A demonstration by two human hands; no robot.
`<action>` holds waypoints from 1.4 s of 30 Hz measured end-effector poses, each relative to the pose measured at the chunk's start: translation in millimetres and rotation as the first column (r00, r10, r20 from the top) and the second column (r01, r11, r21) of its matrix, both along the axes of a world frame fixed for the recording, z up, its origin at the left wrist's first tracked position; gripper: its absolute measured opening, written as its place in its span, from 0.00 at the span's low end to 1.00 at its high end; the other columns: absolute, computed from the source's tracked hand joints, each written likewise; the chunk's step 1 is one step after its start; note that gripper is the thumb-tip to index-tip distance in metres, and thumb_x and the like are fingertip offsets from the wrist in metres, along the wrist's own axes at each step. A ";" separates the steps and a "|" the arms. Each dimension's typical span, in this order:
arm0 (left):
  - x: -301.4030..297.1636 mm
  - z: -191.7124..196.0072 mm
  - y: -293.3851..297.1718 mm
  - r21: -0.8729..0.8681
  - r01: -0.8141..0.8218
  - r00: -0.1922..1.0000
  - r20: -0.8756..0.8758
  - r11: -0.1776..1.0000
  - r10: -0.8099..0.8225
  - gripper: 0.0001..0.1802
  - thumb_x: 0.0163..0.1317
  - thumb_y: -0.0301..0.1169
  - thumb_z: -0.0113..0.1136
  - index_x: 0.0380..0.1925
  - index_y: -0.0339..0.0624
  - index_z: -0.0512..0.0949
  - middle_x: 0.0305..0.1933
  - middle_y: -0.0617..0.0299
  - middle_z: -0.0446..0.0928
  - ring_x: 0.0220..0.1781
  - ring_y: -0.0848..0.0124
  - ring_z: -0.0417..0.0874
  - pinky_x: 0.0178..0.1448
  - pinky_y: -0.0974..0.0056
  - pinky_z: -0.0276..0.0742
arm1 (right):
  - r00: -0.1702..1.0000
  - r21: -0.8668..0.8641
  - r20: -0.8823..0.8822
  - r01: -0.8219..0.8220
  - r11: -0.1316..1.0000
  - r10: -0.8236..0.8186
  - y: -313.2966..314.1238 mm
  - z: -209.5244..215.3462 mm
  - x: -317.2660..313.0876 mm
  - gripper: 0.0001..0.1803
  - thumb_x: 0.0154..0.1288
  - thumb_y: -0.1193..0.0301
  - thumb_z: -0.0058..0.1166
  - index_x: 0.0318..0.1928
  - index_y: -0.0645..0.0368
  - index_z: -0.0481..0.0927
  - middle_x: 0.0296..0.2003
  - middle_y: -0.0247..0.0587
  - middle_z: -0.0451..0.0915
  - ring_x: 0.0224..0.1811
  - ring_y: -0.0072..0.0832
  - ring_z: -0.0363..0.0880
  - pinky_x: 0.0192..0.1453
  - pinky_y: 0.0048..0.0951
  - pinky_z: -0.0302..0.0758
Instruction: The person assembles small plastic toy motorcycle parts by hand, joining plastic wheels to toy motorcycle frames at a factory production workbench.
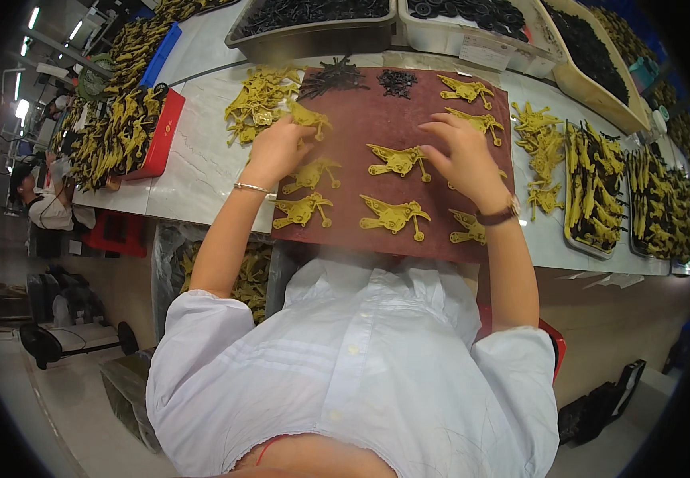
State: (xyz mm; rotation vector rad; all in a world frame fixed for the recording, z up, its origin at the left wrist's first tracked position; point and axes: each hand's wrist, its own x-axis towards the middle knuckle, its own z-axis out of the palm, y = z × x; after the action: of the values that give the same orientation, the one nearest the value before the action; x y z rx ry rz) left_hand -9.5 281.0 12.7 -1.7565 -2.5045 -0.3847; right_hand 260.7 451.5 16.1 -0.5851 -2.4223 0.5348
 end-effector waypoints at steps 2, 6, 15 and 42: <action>-7.2 8.9 -0.2 -0.226 0.024 0.999 0.042 0.974 -0.014 0.12 0.51 0.32 0.65 0.38 0.56 0.85 0.44 0.59 0.76 0.41 0.58 0.82 0.44 0.57 0.79 | 0.955 -0.135 0.173 -0.221 0.966 0.242 -0.9 -2.3 -18.8 0.18 0.53 0.72 0.64 0.46 0.61 0.81 0.48 0.47 0.78 0.50 0.42 0.77 0.54 0.37 0.72; -12.3 24.9 7.4 -0.164 0.045 0.998 -0.036 0.985 -0.052 0.19 0.48 0.32 0.68 0.45 0.50 0.82 0.42 0.57 0.80 0.46 0.60 0.82 0.48 0.57 0.79 | 0.918 -0.093 0.278 -0.268 0.959 0.283 -2.6 -12.8 -31.6 0.19 0.50 0.71 0.66 0.45 0.61 0.81 0.44 0.46 0.79 0.47 0.41 0.77 0.50 0.36 0.74; -48.1 19.3 30.6 -0.317 0.209 0.978 0.097 0.925 -0.187 0.30 0.41 0.38 0.74 0.49 0.43 0.79 0.48 0.52 0.79 0.52 0.55 0.78 0.54 0.56 0.75 | 0.915 -0.060 0.283 -0.282 0.958 0.287 -17.8 -12.0 -28.6 0.22 0.49 0.71 0.67 0.47 0.62 0.80 0.40 0.44 0.76 0.45 0.40 0.76 0.50 0.36 0.73; 21.5 61.1 38.9 0.494 -0.064 -0.031 0.868 0.867 -0.496 0.27 0.71 0.45 0.47 0.61 0.37 0.67 0.54 0.51 0.74 0.44 0.73 0.75 0.43 0.68 0.73 | 0.975 -0.057 0.038 -0.218 0.974 0.220 -35.7 1.5 -22.5 0.25 0.54 0.67 0.62 0.53 0.61 0.77 0.45 0.44 0.77 0.51 0.40 0.75 0.54 0.37 0.73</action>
State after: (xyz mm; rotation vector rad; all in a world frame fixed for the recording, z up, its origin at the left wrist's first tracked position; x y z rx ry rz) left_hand 12.0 319.9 73.8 -1.9186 -2.0394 -2.9752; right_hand 238.2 415.9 17.6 -0.3552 -2.5371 0.6849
